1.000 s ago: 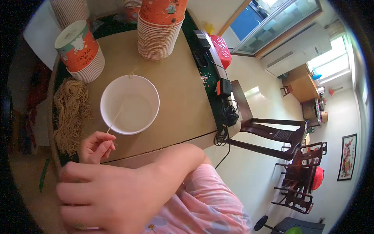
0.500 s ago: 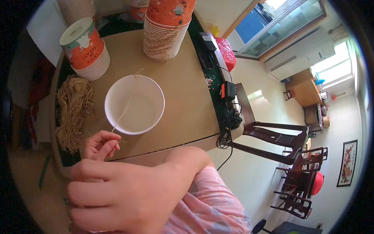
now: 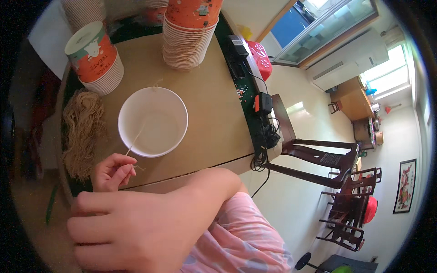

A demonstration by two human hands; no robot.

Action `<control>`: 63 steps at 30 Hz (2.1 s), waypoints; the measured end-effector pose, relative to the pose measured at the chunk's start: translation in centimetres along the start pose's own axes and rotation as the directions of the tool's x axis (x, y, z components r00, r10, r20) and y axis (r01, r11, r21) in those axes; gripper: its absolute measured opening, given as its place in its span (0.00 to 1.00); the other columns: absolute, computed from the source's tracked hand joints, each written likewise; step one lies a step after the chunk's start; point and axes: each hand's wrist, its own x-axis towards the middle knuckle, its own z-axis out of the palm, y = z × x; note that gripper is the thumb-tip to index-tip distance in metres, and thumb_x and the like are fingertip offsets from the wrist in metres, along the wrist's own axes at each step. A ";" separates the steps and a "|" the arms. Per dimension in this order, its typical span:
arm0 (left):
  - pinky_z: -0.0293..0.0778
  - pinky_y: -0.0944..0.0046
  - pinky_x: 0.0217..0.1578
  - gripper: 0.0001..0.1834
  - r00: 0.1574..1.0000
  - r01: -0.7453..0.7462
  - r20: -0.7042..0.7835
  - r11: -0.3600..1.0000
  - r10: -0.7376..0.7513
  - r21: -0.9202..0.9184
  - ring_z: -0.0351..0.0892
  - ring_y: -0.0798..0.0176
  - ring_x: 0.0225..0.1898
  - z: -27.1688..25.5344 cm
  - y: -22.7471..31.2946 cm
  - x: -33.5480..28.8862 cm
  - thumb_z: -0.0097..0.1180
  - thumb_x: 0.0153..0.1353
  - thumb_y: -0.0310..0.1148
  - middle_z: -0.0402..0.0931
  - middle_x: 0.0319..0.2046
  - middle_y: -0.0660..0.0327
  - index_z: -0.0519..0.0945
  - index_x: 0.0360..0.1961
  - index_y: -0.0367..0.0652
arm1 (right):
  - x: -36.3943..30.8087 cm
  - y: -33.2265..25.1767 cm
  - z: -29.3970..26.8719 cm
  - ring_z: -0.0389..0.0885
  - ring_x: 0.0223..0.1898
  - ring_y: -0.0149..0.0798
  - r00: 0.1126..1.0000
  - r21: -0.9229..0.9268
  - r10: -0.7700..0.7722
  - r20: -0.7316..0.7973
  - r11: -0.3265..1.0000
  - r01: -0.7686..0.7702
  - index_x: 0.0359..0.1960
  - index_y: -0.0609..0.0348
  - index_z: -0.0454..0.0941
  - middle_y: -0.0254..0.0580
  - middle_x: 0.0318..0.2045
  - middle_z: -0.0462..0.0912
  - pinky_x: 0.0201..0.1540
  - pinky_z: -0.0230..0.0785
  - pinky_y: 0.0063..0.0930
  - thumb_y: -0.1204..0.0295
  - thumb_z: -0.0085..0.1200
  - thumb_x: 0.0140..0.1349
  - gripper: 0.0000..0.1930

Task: Thread a thin string through pre-punched holes in a paper cup to prepare it for packaging.

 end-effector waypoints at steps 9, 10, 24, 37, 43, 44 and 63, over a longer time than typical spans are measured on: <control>0.60 0.78 0.21 0.07 1.000 0.005 -0.013 1.000 -0.005 -0.024 0.64 0.80 0.21 -0.1 -0.3 -0.2 0.56 0.61 0.25 0.77 0.23 0.65 0.81 0.39 0.37 | 0.2 0.4 0.1 0.74 0.26 0.37 0.997 0.226 0.065 0.029 0.972 -0.070 0.26 0.60 0.77 0.40 0.26 0.76 0.26 0.62 0.29 0.76 0.53 0.55 0.02; 0.60 0.78 0.21 0.07 1.000 -0.014 -0.014 1.000 0.014 -0.016 0.64 0.80 0.21 -0.1 -0.5 -0.2 0.56 0.61 0.25 0.77 0.23 0.66 0.81 0.39 0.37 | 0.2 0.5 0.3 0.74 0.26 0.37 0.998 0.231 0.062 0.027 0.971 -0.067 0.26 0.60 0.77 0.40 0.26 0.76 0.26 0.62 0.29 0.76 0.53 0.55 0.02; 0.60 0.78 0.22 0.07 1.000 0.004 -0.013 1.000 -0.004 0.002 0.64 0.80 0.21 0.2 -0.1 -0.4 0.55 0.60 0.24 0.77 0.23 0.65 0.81 0.39 0.37 | 0.3 0.4 3.4 0.69 0.27 0.34 0.995 0.232 0.037 -0.097 0.973 -0.013 0.20 0.55 0.71 0.31 0.23 0.65 0.31 0.64 0.27 0.72 0.52 0.53 0.06; 0.62 0.79 0.24 0.08 1.000 0.001 0.031 0.999 0.001 -0.042 0.67 0.81 0.24 0.2 -0.4 0.0 0.54 0.61 0.24 0.77 0.26 0.67 0.81 0.41 0.38 | 0.9 -1.7 1.9 0.67 0.22 0.30 0.942 -0.182 0.300 -0.154 0.928 -0.325 0.23 0.58 0.78 0.31 0.25 0.73 0.23 0.64 0.26 0.74 0.60 0.43 0.05; 0.70 0.77 0.32 0.08 0.993 -0.019 0.118 0.996 0.029 -0.083 0.76 0.78 0.33 0.0 -0.9 0.1 0.54 0.62 0.23 0.78 0.30 0.66 0.80 0.42 0.35 | -1.8 -5.3 0.8 0.66 0.32 0.27 0.945 -0.455 0.205 -0.254 0.837 -0.304 0.25 0.48 0.74 0.29 0.29 0.71 0.33 0.59 0.19 0.73 0.63 0.47 0.08; 0.70 0.77 0.32 0.08 0.993 -0.021 0.113 0.997 0.029 -0.075 0.76 0.78 0.33 0.2 -0.8 0.3 0.54 0.62 0.23 0.78 0.30 0.66 0.80 0.42 0.35 | -1.9 -6.3 0.2 0.66 0.32 0.26 0.927 -0.473 0.243 -0.284 0.806 -0.356 0.24 0.47 0.73 0.27 0.27 0.70 0.35 0.59 0.19 0.72 0.62 0.48 0.08; 0.61 0.76 0.17 0.13 0.978 -0.082 0.103 0.780 0.184 -0.620 0.71 0.73 0.23 -0.8 -2.1 0.9 0.47 0.65 0.26 0.79 0.38 0.52 0.76 0.49 0.37 | -12.0 0.6 5.4 0.78 0.29 0.33 0.691 0.703 0.197 0.696 0.008 -0.711 0.36 0.66 0.77 0.37 0.28 0.80 0.34 0.70 0.28 0.81 0.42 0.59 0.10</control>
